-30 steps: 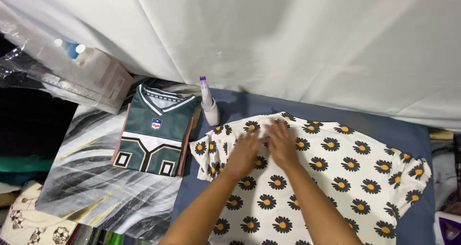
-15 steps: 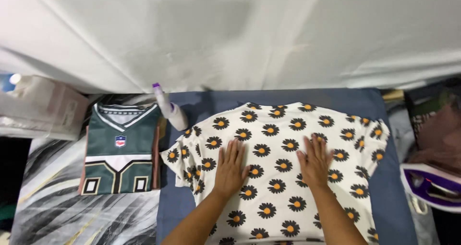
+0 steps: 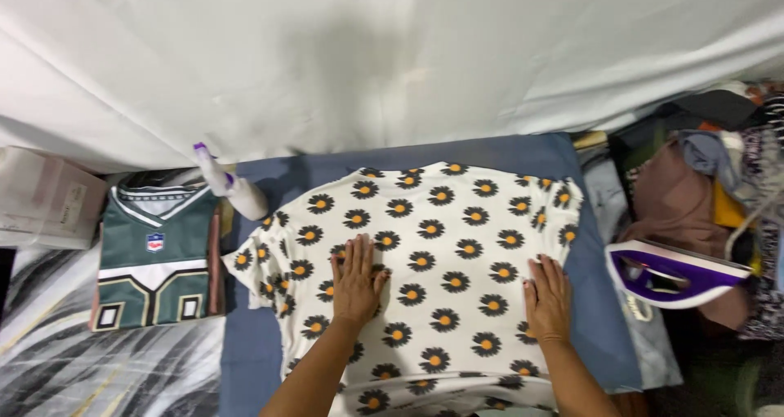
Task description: Ironing a white t-shirt with a sunflower pattern on a table.
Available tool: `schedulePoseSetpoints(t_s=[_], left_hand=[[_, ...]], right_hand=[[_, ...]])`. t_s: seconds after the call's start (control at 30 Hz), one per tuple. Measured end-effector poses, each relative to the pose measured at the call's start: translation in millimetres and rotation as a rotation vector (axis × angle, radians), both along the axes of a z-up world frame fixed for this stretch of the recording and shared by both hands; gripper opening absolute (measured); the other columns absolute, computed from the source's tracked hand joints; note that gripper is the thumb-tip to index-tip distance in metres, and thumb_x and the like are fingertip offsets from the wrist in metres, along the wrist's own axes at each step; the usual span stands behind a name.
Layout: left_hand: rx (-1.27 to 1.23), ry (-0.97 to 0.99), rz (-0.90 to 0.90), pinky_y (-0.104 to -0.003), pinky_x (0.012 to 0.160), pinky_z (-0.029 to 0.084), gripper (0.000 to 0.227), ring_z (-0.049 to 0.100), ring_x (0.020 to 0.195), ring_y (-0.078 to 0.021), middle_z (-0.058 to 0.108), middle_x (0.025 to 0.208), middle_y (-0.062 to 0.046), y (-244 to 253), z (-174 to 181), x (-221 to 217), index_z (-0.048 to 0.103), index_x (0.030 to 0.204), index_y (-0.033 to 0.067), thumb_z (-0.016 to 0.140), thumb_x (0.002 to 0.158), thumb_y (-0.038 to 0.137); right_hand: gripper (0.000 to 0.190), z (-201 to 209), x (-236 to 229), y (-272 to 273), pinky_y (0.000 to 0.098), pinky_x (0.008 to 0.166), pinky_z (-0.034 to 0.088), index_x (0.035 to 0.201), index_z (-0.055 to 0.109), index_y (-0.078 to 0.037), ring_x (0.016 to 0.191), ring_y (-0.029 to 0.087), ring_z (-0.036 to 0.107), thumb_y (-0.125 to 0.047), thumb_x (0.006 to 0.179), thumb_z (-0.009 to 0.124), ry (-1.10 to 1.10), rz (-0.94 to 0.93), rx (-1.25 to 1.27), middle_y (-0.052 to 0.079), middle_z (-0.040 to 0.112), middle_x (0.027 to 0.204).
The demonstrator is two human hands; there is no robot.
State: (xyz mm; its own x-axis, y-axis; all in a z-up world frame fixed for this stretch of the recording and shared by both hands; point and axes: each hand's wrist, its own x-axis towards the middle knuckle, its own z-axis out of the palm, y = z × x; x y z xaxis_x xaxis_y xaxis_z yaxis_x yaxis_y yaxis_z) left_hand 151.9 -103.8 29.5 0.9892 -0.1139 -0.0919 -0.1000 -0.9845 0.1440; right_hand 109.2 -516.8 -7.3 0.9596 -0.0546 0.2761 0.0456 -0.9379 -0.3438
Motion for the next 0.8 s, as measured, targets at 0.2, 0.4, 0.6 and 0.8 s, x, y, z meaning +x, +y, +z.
schedulePoseSetpoints(t_s=[0.2, 0.4, 0.6, 0.8], left_hand=[[0.037, 0.272, -0.192, -0.054, 0.124, -0.005, 0.076, -0.007, 0.156, -0.0263, -0.003, 0.171, -0.01, -128.5, 41.8, 5.2, 0.004, 0.164, 0.0173, 0.025, 0.104, 0.059], [0.032, 0.369, -0.606, -0.057, 0.123, -0.004, 0.08, -0.004, 0.158, -0.0286, -0.002, 0.172, -0.011, -240.3, 64.0, -24.6, 0.007, 0.164, 0.0189, 0.033, 0.101, 0.062], [-0.124, 0.249, -0.73, -0.057, 0.124, -0.007, 0.074, 0.0, 0.16, -0.0273, 0.005, 0.172, -0.003, -276.7, 16.6, -57.9, 0.016, 0.162, 0.0258, 0.035, 0.1, 0.062], [-0.061, 0.221, -0.403, -0.057, 0.124, -0.007, 0.069, -0.004, 0.159, -0.0296, 0.0, 0.173, -0.008, -219.5, 22.9, -49.7, 0.015, 0.165, 0.0234, 0.03, 0.106, 0.058]], right_hand=[[0.019, -15.2, -27.7, -59.8, 0.0435, 0.107, 0.047, 0.116, 0.071, -0.007, 0.124, 0.034, 0.058, -0.017, 0.105, 0.059, -0.139, -0.273, 0.366, 0.016, 0.062, 0.135], [0.03, -75.9, -10.5, -132.3, 0.0311, 0.073, 0.058, 0.11, 0.045, -0.008, 0.087, 0.014, 0.064, -0.017, 0.101, 0.073, -0.216, -0.936, 1.355, 0.006, 0.062, 0.108], [0.059, 30.3, 6.8, -132.5, 0.0294, 0.052, 0.051, 0.125, 0.034, -0.023, 0.074, 0.016, 0.056, -0.013, 0.088, 0.08, -0.097, -1.092, 1.434, 0.003, 0.062, 0.103], [0.043, -13.0, 12.0, -176.0, 0.0296, 0.087, 0.054, 0.134, 0.063, -0.005, 0.103, 0.015, 0.067, -0.02, 0.098, 0.08, -0.198, -0.616, 1.135, 0.006, 0.07, 0.125]])
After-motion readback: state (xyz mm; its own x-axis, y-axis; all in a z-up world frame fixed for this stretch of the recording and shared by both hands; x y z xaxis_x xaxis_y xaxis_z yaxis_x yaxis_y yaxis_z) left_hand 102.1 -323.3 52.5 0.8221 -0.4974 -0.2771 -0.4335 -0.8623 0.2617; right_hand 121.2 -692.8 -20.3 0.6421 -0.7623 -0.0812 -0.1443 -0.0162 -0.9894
